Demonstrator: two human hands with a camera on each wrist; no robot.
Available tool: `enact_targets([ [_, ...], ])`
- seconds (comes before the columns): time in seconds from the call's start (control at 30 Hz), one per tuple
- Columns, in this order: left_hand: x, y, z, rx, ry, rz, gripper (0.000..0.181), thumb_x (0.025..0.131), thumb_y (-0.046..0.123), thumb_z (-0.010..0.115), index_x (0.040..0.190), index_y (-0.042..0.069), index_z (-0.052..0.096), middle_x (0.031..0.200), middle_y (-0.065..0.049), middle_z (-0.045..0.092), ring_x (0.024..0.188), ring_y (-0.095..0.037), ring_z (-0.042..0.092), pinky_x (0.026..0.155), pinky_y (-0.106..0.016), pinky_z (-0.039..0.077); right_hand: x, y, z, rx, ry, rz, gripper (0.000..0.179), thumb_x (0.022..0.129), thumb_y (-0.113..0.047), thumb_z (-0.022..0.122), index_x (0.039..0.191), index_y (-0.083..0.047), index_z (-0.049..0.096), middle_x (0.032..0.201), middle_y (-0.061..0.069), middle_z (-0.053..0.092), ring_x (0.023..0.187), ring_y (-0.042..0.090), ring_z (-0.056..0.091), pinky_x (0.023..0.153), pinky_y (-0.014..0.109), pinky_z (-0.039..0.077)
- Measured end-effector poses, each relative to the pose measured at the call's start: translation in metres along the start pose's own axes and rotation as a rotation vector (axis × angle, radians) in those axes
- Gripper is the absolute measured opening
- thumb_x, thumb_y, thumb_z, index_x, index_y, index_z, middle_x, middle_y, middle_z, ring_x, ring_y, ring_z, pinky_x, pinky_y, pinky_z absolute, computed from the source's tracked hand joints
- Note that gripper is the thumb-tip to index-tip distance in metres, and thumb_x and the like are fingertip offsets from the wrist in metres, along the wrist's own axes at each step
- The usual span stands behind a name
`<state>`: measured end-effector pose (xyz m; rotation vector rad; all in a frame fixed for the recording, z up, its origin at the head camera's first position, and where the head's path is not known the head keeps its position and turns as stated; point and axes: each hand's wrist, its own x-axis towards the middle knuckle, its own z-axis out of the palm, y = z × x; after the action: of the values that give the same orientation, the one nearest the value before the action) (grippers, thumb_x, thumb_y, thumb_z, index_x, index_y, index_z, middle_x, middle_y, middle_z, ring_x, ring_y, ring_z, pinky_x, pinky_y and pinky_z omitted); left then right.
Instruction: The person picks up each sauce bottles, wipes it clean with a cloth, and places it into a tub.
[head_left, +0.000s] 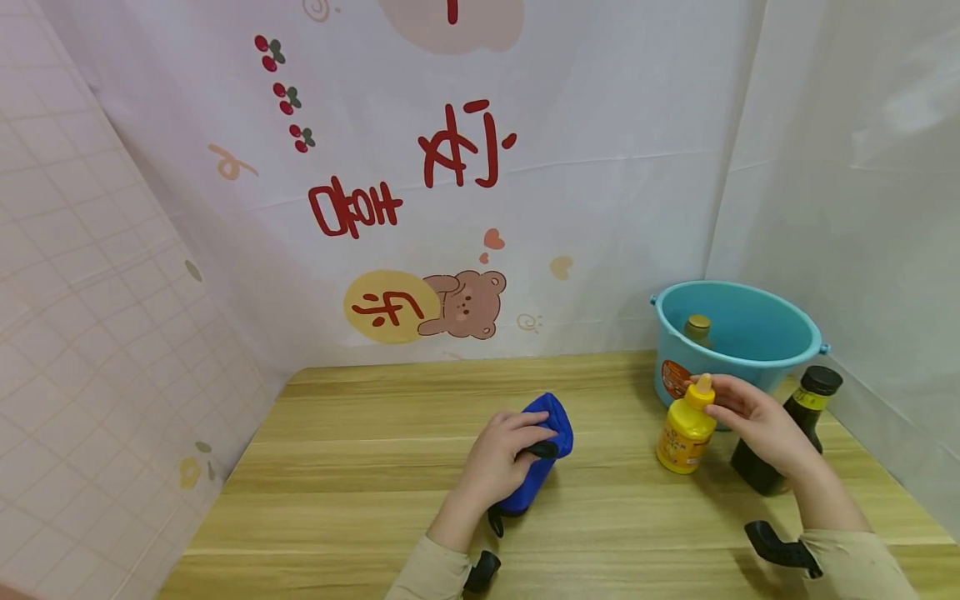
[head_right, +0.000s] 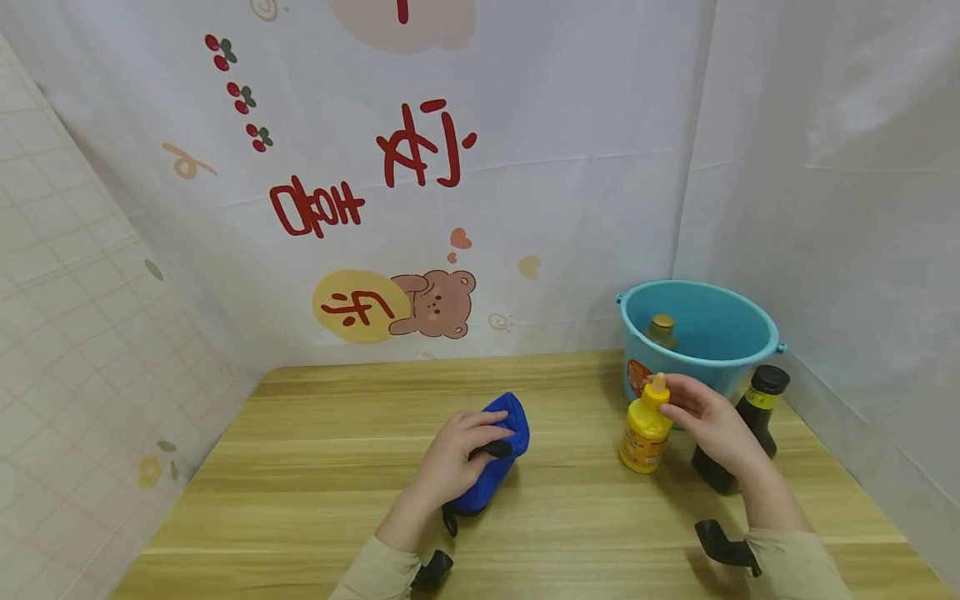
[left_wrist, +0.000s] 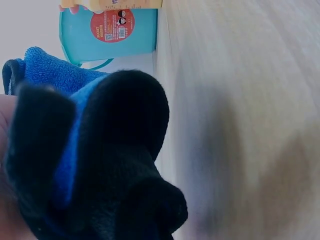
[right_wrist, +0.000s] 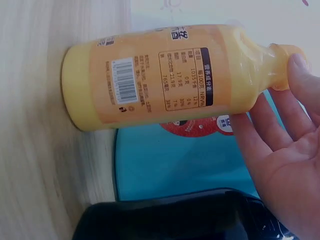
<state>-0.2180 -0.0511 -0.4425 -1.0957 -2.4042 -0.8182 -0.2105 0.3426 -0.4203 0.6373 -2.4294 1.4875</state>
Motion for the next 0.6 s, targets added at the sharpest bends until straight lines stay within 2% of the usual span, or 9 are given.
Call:
enact_targets([
  [0.13, -0.001, 0.000, 0.000, -0.002, 0.005, 0.004, 0.037, 0.083, 0.000, 0.077, 0.115, 0.018, 0.075, 0.133, -0.001, 0.062, 0.118, -0.025, 0.057, 0.101, -0.038, 0.046, -0.001, 0.000, 0.003, -0.008, 0.015, -0.009, 0.033, 0.097, 0.006, 0.057, 0.130, 0.006, 0.051, 0.119, -0.020, 0.060, 0.104, -0.004, 0.059, 0.080, 0.014, 0.051],
  [0.33, -0.002, -0.001, -0.001, -0.006, 0.025, 0.007, 0.037, 0.083, 0.000, 0.077, 0.115, 0.019, 0.075, 0.133, -0.001, 0.063, 0.117, -0.026, 0.058, 0.098, -0.040, 0.047, 0.000, -0.003, 0.011, 0.033, -0.001, -0.056, 0.033, 0.093, 0.013, 0.058, 0.124, 0.007, 0.051, 0.113, -0.012, 0.062, 0.098, 0.002, 0.063, 0.079, 0.015, 0.052],
  [0.6, 0.000, -0.006, -0.009, -0.038, 0.050, -0.019, 0.039, 0.084, -0.002, 0.075, 0.116, 0.020, 0.074, 0.135, 0.000, 0.061, 0.122, -0.026, 0.056, 0.100, -0.040, 0.047, 0.009, -0.015, 0.038, -0.052, 0.041, -0.117, 0.035, 0.087, 0.012, 0.067, 0.120, 0.004, 0.056, 0.109, -0.005, 0.062, 0.095, 0.002, 0.063, 0.081, 0.014, 0.051],
])
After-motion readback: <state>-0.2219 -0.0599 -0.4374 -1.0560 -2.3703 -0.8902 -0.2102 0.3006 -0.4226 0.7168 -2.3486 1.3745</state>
